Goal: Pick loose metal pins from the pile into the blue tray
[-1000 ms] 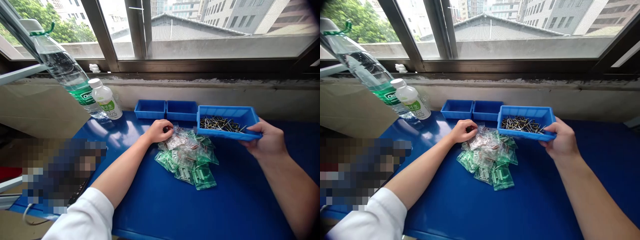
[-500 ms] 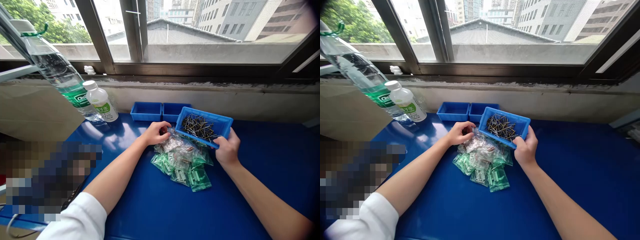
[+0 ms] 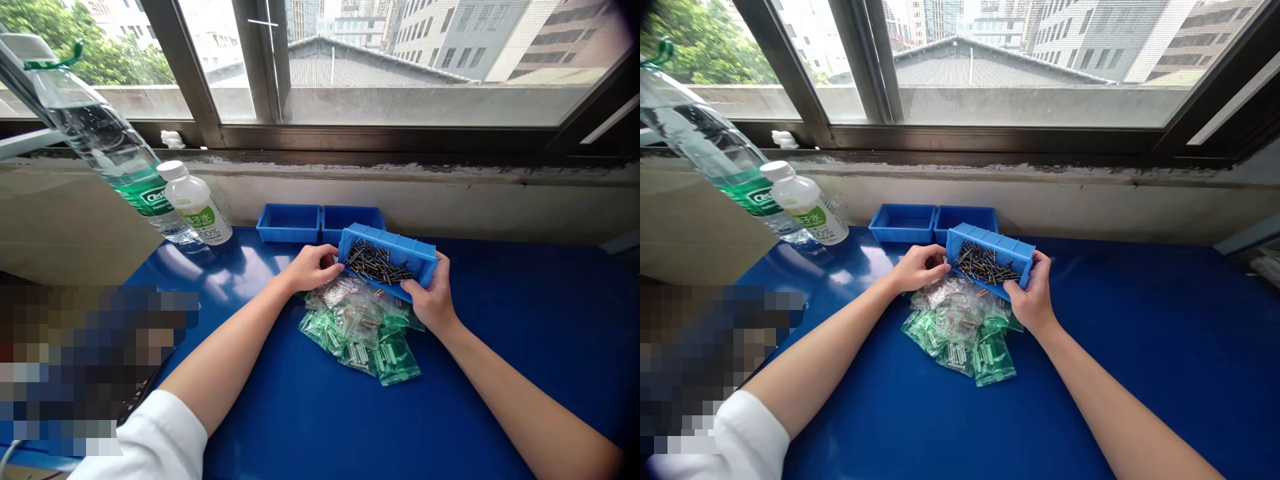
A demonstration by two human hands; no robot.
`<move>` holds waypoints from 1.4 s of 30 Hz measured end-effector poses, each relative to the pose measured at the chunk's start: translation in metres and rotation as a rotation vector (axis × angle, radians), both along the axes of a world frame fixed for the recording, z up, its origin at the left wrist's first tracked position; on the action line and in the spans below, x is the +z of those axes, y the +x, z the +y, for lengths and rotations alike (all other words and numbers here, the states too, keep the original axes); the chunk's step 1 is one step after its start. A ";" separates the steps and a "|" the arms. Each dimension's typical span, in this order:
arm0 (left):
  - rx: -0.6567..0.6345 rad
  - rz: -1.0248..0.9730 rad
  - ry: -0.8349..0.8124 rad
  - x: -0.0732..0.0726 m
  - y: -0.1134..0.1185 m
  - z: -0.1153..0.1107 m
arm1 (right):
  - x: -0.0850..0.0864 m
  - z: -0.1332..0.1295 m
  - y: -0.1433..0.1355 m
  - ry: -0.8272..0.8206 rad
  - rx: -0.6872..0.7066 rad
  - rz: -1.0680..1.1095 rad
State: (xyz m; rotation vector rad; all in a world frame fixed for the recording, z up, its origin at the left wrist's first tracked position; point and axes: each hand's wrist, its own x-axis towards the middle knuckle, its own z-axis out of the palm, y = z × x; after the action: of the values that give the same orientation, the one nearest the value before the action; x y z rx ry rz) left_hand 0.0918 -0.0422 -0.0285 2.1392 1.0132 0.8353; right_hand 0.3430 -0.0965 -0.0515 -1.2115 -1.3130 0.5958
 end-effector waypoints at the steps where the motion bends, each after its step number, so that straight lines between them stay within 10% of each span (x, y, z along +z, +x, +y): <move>1: 0.009 -0.001 -0.005 0.000 0.000 0.000 | 0.001 -0.001 0.000 0.004 0.025 0.008; 8: 0.038 -0.046 -0.057 0.002 0.001 0.000 | 0.016 -0.006 0.008 -0.046 0.291 -0.031; 42: 0.025 -0.056 -0.116 0.007 0.001 0.000 | 0.027 -0.015 0.003 0.345 0.303 -0.544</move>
State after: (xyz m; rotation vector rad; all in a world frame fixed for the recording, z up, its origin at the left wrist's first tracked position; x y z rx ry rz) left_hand 0.0925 -0.0420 -0.0211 1.9988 1.0357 0.8233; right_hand 0.3462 -0.1117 -0.0248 -0.9210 -1.9906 0.2310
